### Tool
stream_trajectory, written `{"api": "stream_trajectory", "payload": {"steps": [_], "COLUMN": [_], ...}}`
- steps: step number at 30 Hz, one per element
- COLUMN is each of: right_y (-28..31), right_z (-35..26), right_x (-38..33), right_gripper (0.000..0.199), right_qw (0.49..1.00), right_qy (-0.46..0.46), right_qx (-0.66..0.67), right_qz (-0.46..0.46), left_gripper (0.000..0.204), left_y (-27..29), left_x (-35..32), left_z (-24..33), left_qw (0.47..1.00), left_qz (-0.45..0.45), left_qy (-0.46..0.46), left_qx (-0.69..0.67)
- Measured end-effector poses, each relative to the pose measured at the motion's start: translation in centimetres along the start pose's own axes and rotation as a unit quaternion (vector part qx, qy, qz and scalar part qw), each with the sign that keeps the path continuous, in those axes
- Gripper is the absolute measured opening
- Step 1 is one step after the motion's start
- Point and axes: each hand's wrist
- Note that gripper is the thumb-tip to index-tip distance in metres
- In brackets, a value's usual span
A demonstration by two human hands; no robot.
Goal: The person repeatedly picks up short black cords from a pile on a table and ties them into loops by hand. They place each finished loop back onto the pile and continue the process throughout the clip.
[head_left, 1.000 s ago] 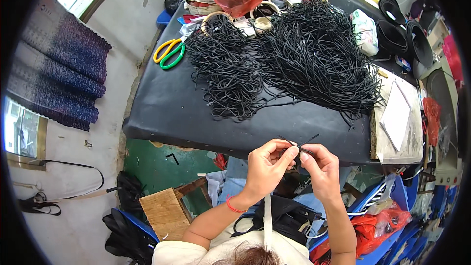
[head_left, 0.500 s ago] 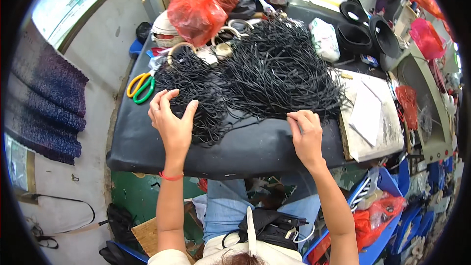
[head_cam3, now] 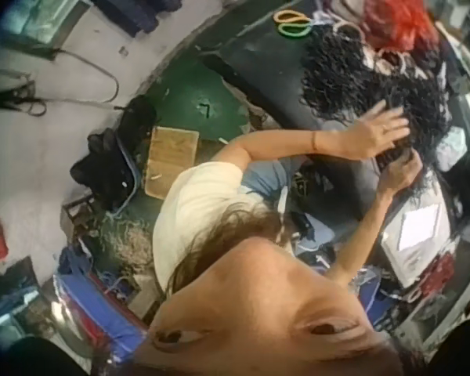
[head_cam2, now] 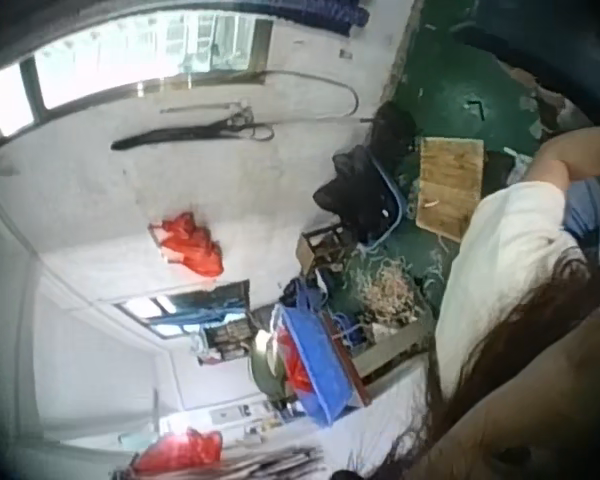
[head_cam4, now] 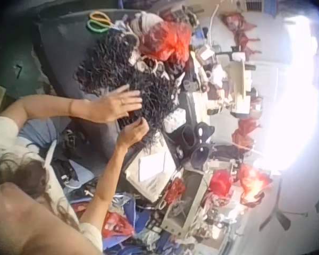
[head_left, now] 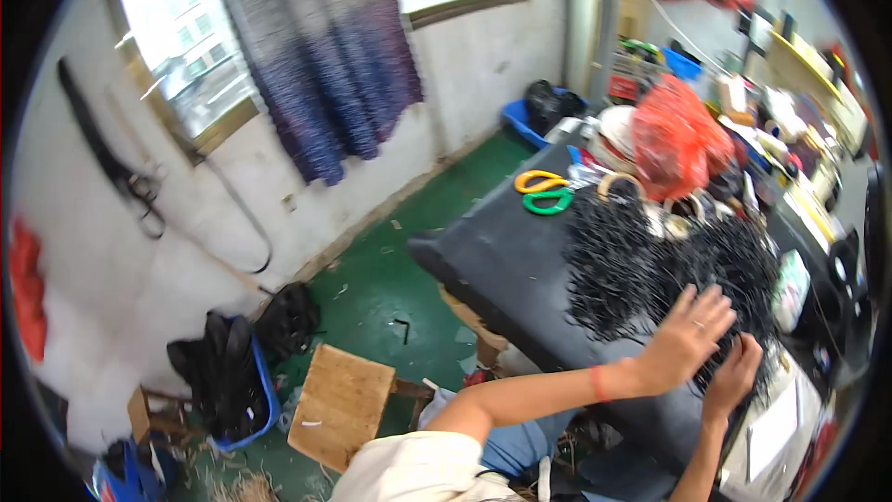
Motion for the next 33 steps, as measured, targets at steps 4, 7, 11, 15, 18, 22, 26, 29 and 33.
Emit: {"api": "stream_trajectory", "payload": {"steps": [4, 7, 11, 15, 18, 22, 26, 29, 33], "right_y": [1.6, 1.9, 1.5, 2.8, 4.0, 4.1, 5.7, 5.3, 4.7], "right_z": [-3.3, -4.0, -5.5, -5.6, -5.8, -6.4, -4.9, -4.4, -5.0], "right_x": [0.8, 0.8, 0.3, 0.2, -0.4, -0.3, -1.2, -2.5, -3.4], "right_gripper": [0.012, 0.016, 0.019, 0.023, 0.026, 0.024, 0.022, 0.018, 0.015], "right_qw": [0.995, 0.992, 0.986, 0.984, 0.986, 0.988, 0.996, 1.0, 0.996], "right_qy": [0.084, 0.101, 0.138, 0.157, 0.135, 0.133, 0.076, -0.029, -0.087], "right_qx": [0.031, 0.029, 0.042, 0.015, 0.026, 0.012, -0.003, 0.001, -0.017], "right_qz": [-0.05, -0.072, -0.084, -0.084, -0.089, -0.077, -0.048, -0.005, 0.008], "left_gripper": [0.025, 0.017, 0.013, 0.015, 0.015, 0.019, 0.019, 0.019, 0.02], "left_y": [-0.9, 0.8, 3.6, 3.5, 4.7, 6.2, 5.0, 4.0, 3.4], "left_x": [1.0, 0.5, -1.0, -1.9, -2.6, -4.7, -4.9, -5.3, -6.2], "left_z": [0.0, -0.4, -0.7, -0.8, -0.1, -0.6, 0.7, 1.7, 2.4], "left_qw": [0.999, 0.993, 0.987, 0.966, 0.952, 0.795, 0.665, 0.628, 0.591], "left_qz": [-0.008, -0.078, -0.067, -0.109, -0.149, -0.245, -0.266, -0.266, -0.253], "left_qy": [0.003, 0.069, 0.118, 0.153, 0.19, 0.411, 0.49, 0.521, 0.564], "left_qx": [0.05, -0.048, -0.091, -0.177, -0.187, -0.373, -0.496, -0.514, -0.518]}}
Point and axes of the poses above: each hand's wrist, its own x-axis towards the middle knuckle, its own y-axis out of the back of the hand, z = x × y, and after that the axes turned 1 degree about -z, right-handed
